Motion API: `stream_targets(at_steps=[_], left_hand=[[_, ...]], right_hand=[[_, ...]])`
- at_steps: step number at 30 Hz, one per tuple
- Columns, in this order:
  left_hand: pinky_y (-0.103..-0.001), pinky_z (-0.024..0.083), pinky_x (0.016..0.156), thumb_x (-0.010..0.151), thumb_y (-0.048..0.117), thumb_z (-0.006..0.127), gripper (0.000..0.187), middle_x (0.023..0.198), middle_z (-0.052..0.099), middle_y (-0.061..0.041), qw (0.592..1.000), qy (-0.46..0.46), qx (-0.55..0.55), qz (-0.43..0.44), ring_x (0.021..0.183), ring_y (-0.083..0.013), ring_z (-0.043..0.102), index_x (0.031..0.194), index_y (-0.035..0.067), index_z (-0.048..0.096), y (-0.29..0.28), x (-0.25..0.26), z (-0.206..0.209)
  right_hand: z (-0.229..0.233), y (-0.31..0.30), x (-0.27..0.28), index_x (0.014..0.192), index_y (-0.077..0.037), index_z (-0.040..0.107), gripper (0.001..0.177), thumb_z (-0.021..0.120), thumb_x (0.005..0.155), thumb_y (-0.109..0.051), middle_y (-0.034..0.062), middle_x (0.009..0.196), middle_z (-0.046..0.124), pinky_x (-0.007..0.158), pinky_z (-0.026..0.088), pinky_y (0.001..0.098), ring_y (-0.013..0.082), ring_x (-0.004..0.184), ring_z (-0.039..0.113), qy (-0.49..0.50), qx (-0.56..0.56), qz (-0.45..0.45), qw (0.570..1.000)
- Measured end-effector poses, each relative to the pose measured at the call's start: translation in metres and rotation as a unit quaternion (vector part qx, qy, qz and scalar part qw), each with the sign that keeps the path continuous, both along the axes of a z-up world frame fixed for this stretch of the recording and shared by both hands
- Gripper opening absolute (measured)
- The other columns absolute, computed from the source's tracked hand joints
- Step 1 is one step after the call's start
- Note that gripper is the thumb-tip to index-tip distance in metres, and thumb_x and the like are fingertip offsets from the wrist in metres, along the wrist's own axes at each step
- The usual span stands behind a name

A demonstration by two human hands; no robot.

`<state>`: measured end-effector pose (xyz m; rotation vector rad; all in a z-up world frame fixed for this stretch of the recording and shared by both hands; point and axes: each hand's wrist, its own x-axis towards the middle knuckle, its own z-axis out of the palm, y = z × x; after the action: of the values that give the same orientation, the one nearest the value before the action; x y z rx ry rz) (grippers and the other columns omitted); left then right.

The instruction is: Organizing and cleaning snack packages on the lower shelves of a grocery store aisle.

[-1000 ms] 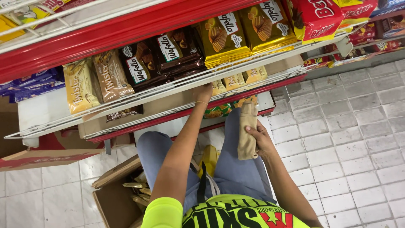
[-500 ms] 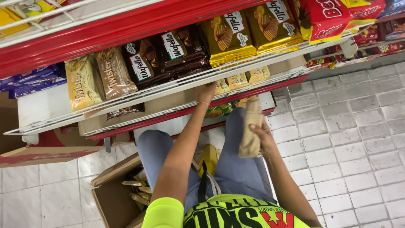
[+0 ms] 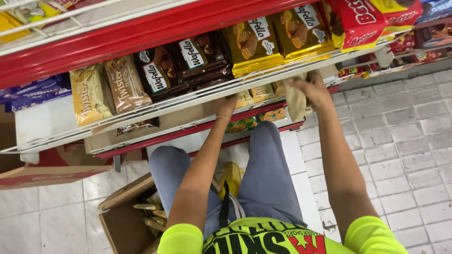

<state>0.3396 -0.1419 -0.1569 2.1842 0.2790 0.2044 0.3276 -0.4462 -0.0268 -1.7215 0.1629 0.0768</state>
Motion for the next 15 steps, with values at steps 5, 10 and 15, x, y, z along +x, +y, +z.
stream_targets(at_steps=[5, 10, 15], left_hand=[[-0.042, 0.053, 0.088, 0.082, 0.037, 0.079, 0.035, 0.096, 0.077, -0.012, 0.999, 0.031, 0.003, 0.019, 0.094, -0.0318, 0.071, 0.103, 0.008, 0.076, 0.001, -0.007, 0.014], [-0.039, 0.057, 0.085, 0.083, 0.031, 0.076, 0.031, 0.096, 0.078, -0.011, 0.996, 0.010, -0.085, -0.008, 0.090, -0.0275, 0.076, 0.102, 0.006, 0.076, 0.003, -0.010, 0.016], [-0.042, 0.057, 0.085, 0.085, 0.029, 0.076, 0.033, 0.096, 0.076, -0.015, 0.998, 0.012, -0.053, 0.029, 0.092, -0.0323, 0.074, 0.104, 0.004, 0.073, 0.000, -0.013, 0.013]], right_hand=[[-0.042, -0.003, 0.055, 0.138, 0.001, 0.060, 0.057, 0.077, 0.088, -0.021, 0.0129, 0.131, 0.068, 0.096, 0.054, 0.0344, 0.0207, 0.114, 0.066, 0.006, -0.054, 0.048, 0.997], [-0.010, 0.010, 0.045, 0.138, -0.006, 0.061, 0.058, 0.078, 0.085, -0.023, 0.0089, 0.128, 0.069, 0.093, 0.054, 0.0357, 0.0187, 0.111, 0.065, 0.118, -0.137, 0.111, 0.977], [-0.044, 0.005, 0.038, 0.141, -0.003, 0.056, 0.069, 0.081, 0.078, -0.016, 0.0108, 0.130, 0.069, 0.099, 0.052, 0.0320, 0.0202, 0.117, 0.066, 0.057, -0.045, 0.142, 0.987]])
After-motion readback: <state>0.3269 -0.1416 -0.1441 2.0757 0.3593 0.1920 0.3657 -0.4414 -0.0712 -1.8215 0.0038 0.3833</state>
